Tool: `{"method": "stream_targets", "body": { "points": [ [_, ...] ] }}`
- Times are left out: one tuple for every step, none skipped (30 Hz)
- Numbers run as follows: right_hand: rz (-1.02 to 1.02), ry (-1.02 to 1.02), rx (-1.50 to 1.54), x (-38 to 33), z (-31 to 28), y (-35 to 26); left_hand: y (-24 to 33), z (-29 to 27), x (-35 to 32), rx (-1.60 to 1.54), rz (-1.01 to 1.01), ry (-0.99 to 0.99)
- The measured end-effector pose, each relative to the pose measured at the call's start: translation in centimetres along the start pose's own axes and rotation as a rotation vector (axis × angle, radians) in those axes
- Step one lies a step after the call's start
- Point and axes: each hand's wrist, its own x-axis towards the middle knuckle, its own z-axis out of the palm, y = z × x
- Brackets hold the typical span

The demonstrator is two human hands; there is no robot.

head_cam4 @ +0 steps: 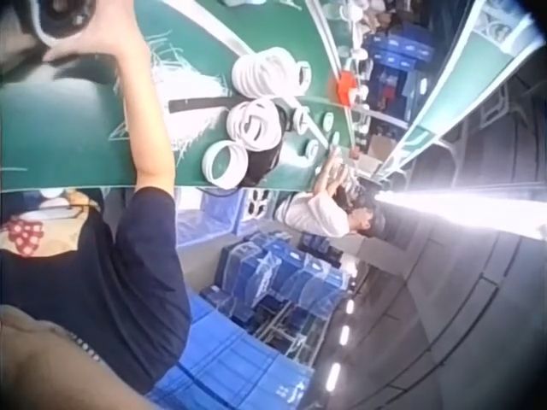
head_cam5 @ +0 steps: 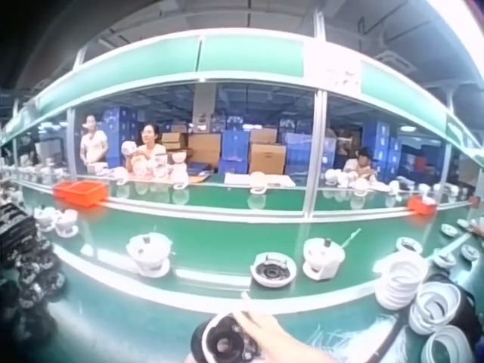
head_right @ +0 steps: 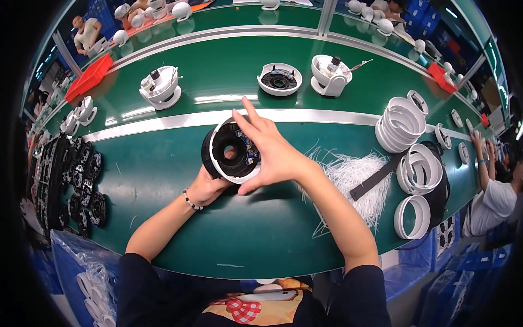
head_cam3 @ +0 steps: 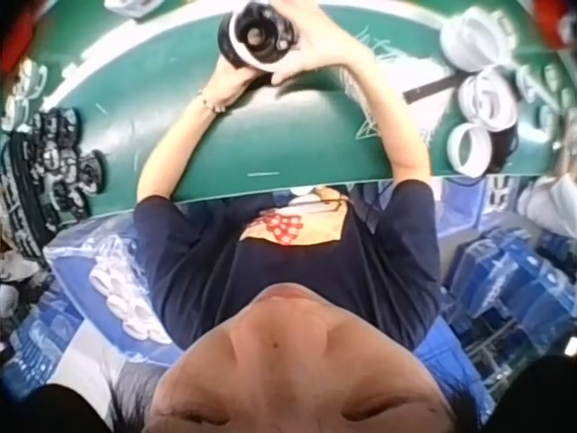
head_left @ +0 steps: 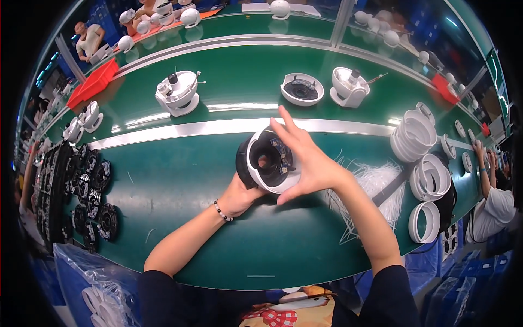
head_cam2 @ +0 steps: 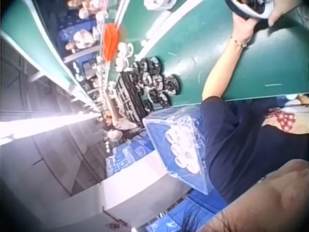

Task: Assemble electronic components by fitting internal modules into plastic housings and attaching mounting rings.

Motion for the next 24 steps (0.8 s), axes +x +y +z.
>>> {"method": "stream_targets", "body": {
  "points": [
    [-0.061, 0.06, -0.043, 0.0, 0.2, 0.0, 0.0, 0.1, 0.0, -0.033, -0.014, 0.008],
    [-0.065, 0.063, -0.047, -0.1, 0.3, 0.1, 0.2, 0.2, -0.1, -0.117, -0.06, -0.004],
    [-0.057, 0.04, -0.084, 0.0, 0.5, 0.2, 0.2, 0.1, -0.1, -0.113, -0.055, 0.0],
    [-0.049, 0.018, -0.12, 0.2, 0.7, 0.1, 0.1, 0.0, -0.1, -0.066, -0.038, -0.005],
    [-0.06, 0.035, -0.102, 0.4, 0.7, -0.1, 0.1, 0.0, -0.1, -0.019, -0.02, -0.009],
    [-0.061, 0.034, -0.102, 0.4, 0.7, -0.3, 0.7, 0.4, 0.0, 0.008, -0.021, -0.063],
    [-0.051, 0.055, -0.084, 0.3, 0.6, -0.4, 1.2, 0.3, 0.0, 0.008, -0.021, -0.061],
    [-0.039, 0.077, -0.065, 0.3, 0.7, -0.4, 1.7, 0.0, 0.0, -0.124, -0.1, -0.168],
    [-0.039, 0.074, -0.064, 0.2, 0.8, -0.4, 2.3, -0.2, 0.0, -0.258, -0.179, -0.273],
    [-0.023, 0.087, -0.046, 0.0, 1.0, -0.2, 3.6, 0.1, -0.1, -0.351, -0.276, -0.282],
    [-0.006, 0.101, -0.028, -0.2, 1.1, -0.2, 3.3, -0.7, 0.2, -0.508, -0.317, -0.369],
    [-0.086, 0.109, -0.02, -0.1, 1.3, -0.4, 3.4, -1.5, 0.6, -0.616, -0.332, -0.389],
    [-0.096, 0.08, -0.044, 0.1, 1.5, -0.8, 3.3, -2.0, 0.8, -0.726, -0.347, -0.409],
    [-0.107, 0.051, -0.069, 0.3, 1.6, -1.3, 3.0, -1.9, 0.8, -0.747, -0.316, -0.308],
    [-0.115, 0.04, -0.099, 0.5, 1.6, -1.7, 2.9, -1.7, 0.7, -0.738, -0.324, -0.219],
    [-0.113, 0.031, -0.11, 0.8, 1.5, -2.0, 2.8, -1.6, 0.6, -0.728, -0.333, -0.13],
    [-0.111, 0.021, -0.121, 1.0, 1.4, -2.1, 2.7, -2.0, 0.7, -0.799, -0.342, -0.177],
    [-0.119, 0.031, -0.139, 1.1, 1.2, -1.8, 2.9, -1.7, 0.9, -0.732, -0.37, -0.097],
    [-0.09, 0.097, -0.104, 0.9, 1.2, -1.6, 3.2, -1.3, 1.1, -0.663, -0.396, -0.018],
    [-0.061, 0.164, -0.071, 0.6, 1.3, -1.3, 3.3, -1.4, 1.1, -0.669, -0.407, 0.007],
    [-0.022, 0.209, -0.019, 0.5, 1.2, -0.8, 3.9, -1.2, 1.1, -0.702, -0.373, -0.042],
    [0.1, 0.271, 0.072, 0.2, 1.6, -0.2, 3.7, -1.4, 0.9, -0.678, -0.357, -0.021],
    [0.243, 0.293, 0.22, 0.1, 1.8, -0.1, 3.9, -1.4, 0.9, -0.673, -0.363, -0.072],
    [0.246, 0.291, 0.219, -0.1, 2.2, -0.4, 3.8, -1.0, 1.1, -0.644, -0.33, -0.064]
  ]
}}
